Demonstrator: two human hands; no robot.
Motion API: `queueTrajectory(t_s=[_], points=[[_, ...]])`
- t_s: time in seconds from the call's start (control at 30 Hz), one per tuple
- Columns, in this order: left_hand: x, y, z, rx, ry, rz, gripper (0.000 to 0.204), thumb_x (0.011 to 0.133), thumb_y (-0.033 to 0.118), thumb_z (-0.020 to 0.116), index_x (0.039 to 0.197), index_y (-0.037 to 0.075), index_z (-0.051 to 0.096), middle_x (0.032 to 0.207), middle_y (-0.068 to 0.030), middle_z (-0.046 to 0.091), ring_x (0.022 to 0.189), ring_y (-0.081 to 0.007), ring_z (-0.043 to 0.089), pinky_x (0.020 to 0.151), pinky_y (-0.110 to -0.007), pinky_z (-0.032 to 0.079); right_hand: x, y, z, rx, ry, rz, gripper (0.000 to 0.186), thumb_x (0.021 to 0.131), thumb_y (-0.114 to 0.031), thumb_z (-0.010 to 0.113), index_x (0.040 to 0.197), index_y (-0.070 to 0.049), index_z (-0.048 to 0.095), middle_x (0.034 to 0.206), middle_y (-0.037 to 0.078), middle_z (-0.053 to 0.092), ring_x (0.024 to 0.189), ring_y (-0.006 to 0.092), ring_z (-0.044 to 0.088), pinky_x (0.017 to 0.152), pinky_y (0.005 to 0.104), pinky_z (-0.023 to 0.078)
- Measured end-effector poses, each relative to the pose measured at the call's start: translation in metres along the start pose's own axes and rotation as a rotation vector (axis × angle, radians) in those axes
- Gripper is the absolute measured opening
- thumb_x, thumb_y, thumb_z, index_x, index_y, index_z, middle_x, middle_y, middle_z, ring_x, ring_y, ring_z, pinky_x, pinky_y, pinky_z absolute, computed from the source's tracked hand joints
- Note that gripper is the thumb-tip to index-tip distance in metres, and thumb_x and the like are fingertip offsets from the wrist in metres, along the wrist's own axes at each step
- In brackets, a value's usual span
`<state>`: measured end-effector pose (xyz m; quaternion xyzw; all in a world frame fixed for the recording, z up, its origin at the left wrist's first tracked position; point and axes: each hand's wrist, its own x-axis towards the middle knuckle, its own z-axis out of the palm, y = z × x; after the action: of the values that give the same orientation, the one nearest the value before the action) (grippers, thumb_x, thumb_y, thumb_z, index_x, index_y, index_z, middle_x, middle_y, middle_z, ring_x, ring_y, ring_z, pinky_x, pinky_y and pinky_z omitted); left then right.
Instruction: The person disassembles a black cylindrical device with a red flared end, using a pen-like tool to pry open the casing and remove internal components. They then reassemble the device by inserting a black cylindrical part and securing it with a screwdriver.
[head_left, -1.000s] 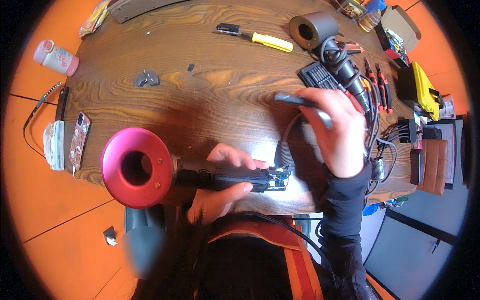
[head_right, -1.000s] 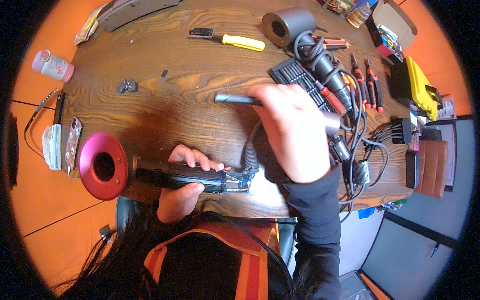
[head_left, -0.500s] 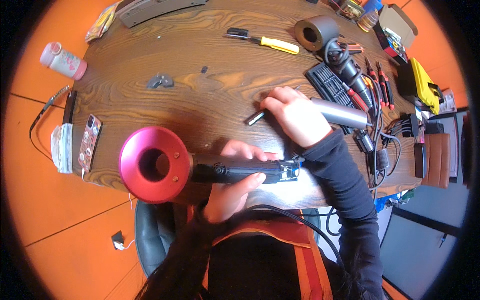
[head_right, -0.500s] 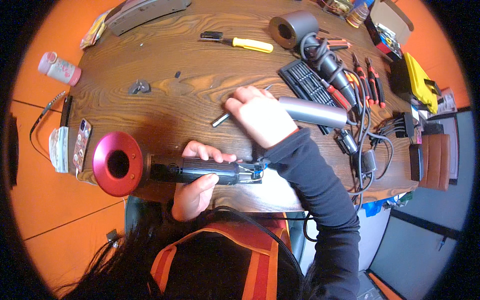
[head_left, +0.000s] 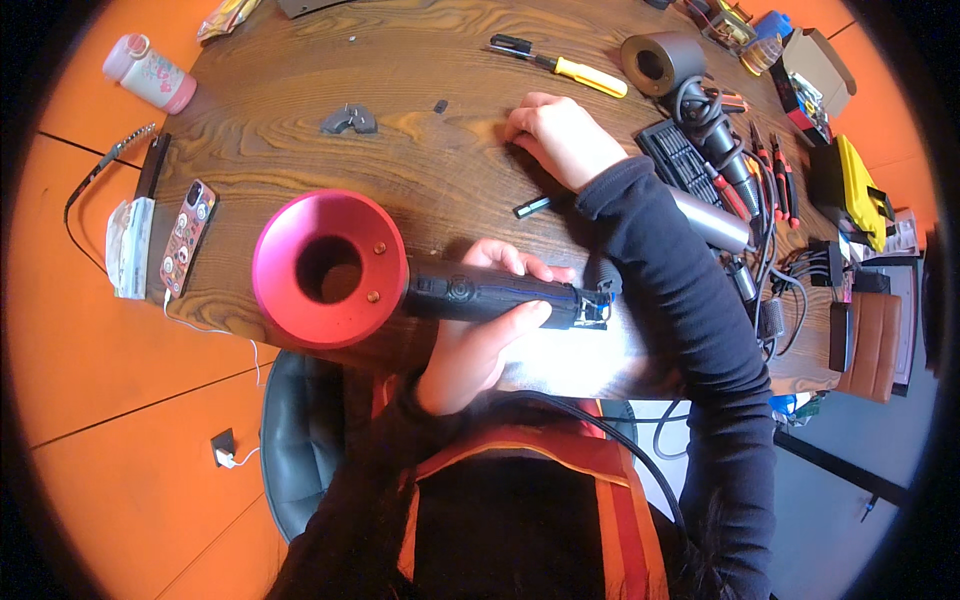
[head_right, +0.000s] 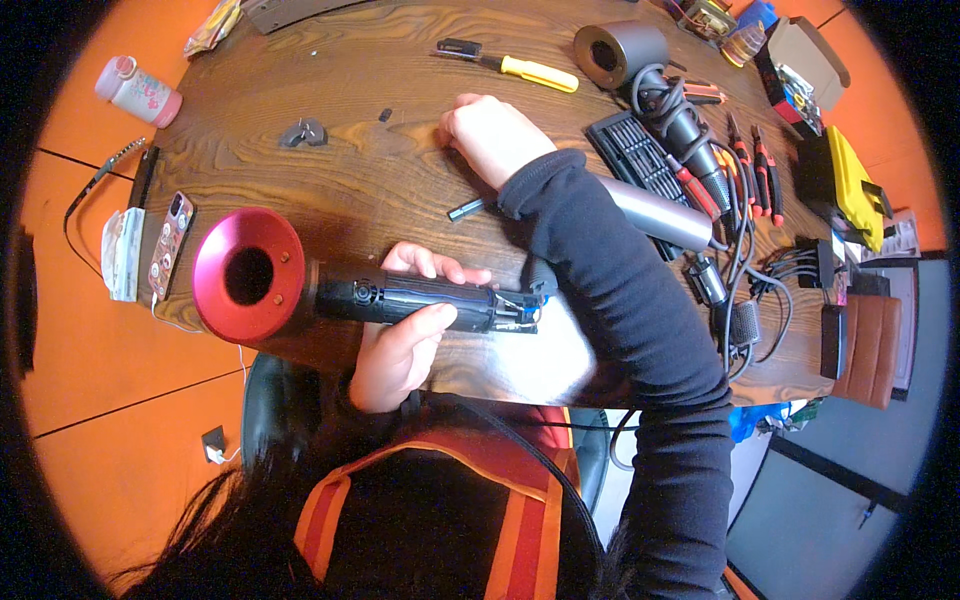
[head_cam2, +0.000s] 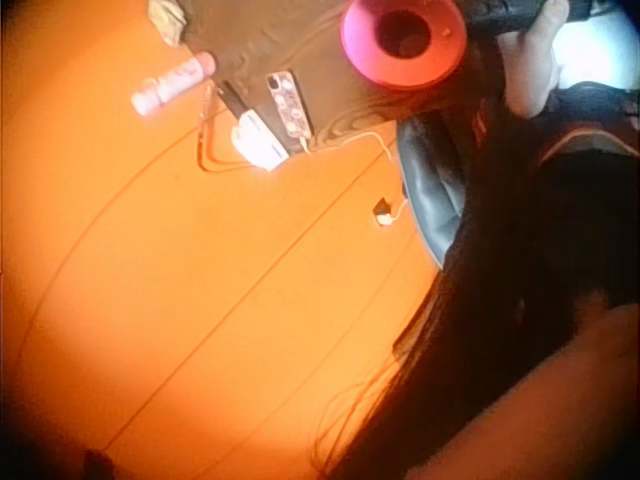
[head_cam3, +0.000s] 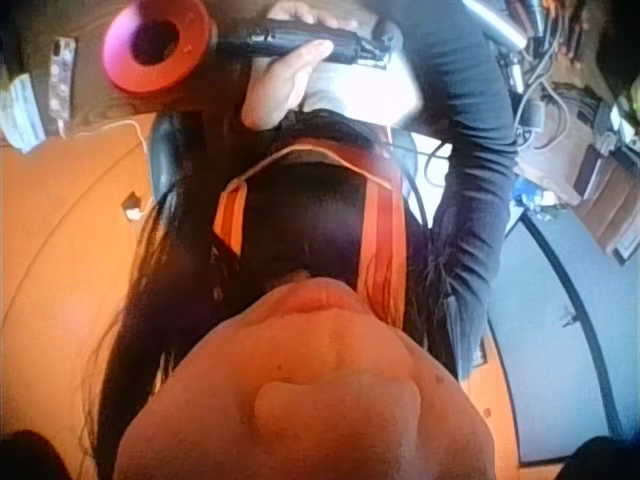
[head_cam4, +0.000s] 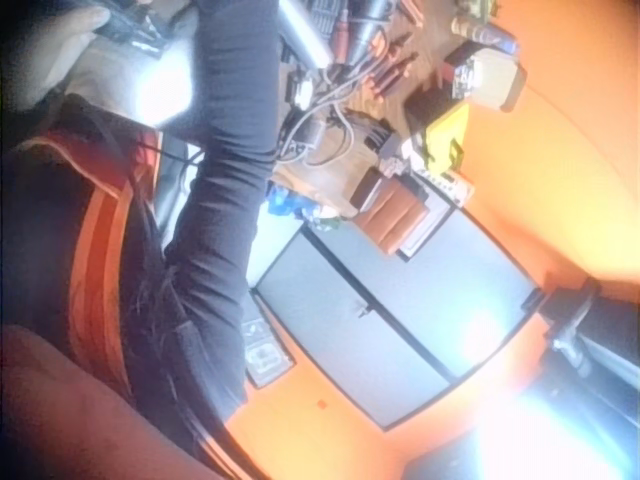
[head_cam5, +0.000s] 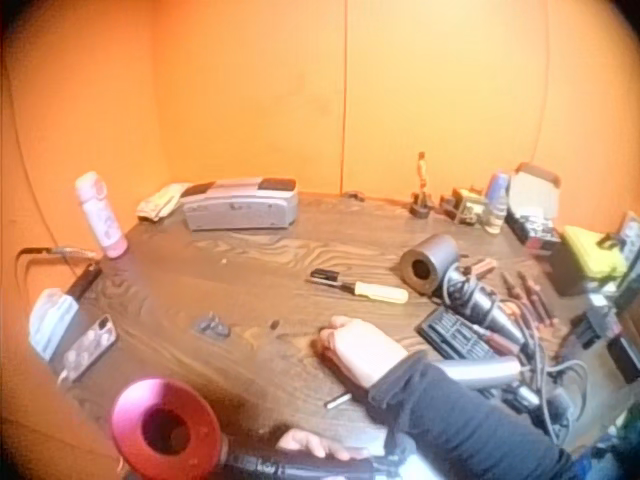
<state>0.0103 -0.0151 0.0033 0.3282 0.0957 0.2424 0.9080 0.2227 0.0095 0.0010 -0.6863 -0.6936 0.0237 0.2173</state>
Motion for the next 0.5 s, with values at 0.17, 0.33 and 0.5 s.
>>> queueTrajectory(t_s=[0.17, 0.33, 0.5], points=[[0.001, 0.0, 0.0, -0.009, -0.01, 0.004, 0.031, 0.073, -0.002, 0.053, 0.096, 0.008, 0.036, 0.096, -0.011, 0.047, 0.106, -0.0279, 0.048, 0.099, -0.047, 0.031, -0.005, 0.003, -0.012, 0.015, 0.048, -0.01, 0.01, 0.077, -0.006, 0.055, 0.084, -0.004, 0.062, 0.082, 0.014, 0.059, 0.08, 0.0309, 0.058, 0.074, 0.0344, 0.047], [0.001, -0.001, 0.001, -0.02, -0.006, 0.016, 0.03, 0.072, -0.002, 0.054, 0.094, 0.008, 0.037, 0.095, -0.0108, 0.047, 0.105, -0.0287, 0.049, 0.096, -0.047, 0.034, -0.021, 0.008, -0.036, 0.082, 0.045, 0.178, 0.018, 0.076, -0.009, 0.061, 0.093, -0.002, 0.064, 0.086, 0.014, 0.062, 0.079, 0.0255, 0.062, 0.072, 0.0313, 0.049], [0.003, -0.002, 0.001, -0.016, -0.01, 0.029, 0.027, 0.073, -0.003, 0.055, 0.092, 0.007, 0.037, 0.092, -0.0105, 0.049, 0.104, -0.0294, 0.05, 0.094, -0.049, 0.037, -0.021, -0.002, -0.017, 0.223, 0.051, 0.136, 0.021, 0.073, -0.006, 0.064, 0.094, -0.003, 0.065, 0.082, 0.013, 0.062, 0.076, 0.0234, 0.062, 0.069, 0.0302, 0.049]])
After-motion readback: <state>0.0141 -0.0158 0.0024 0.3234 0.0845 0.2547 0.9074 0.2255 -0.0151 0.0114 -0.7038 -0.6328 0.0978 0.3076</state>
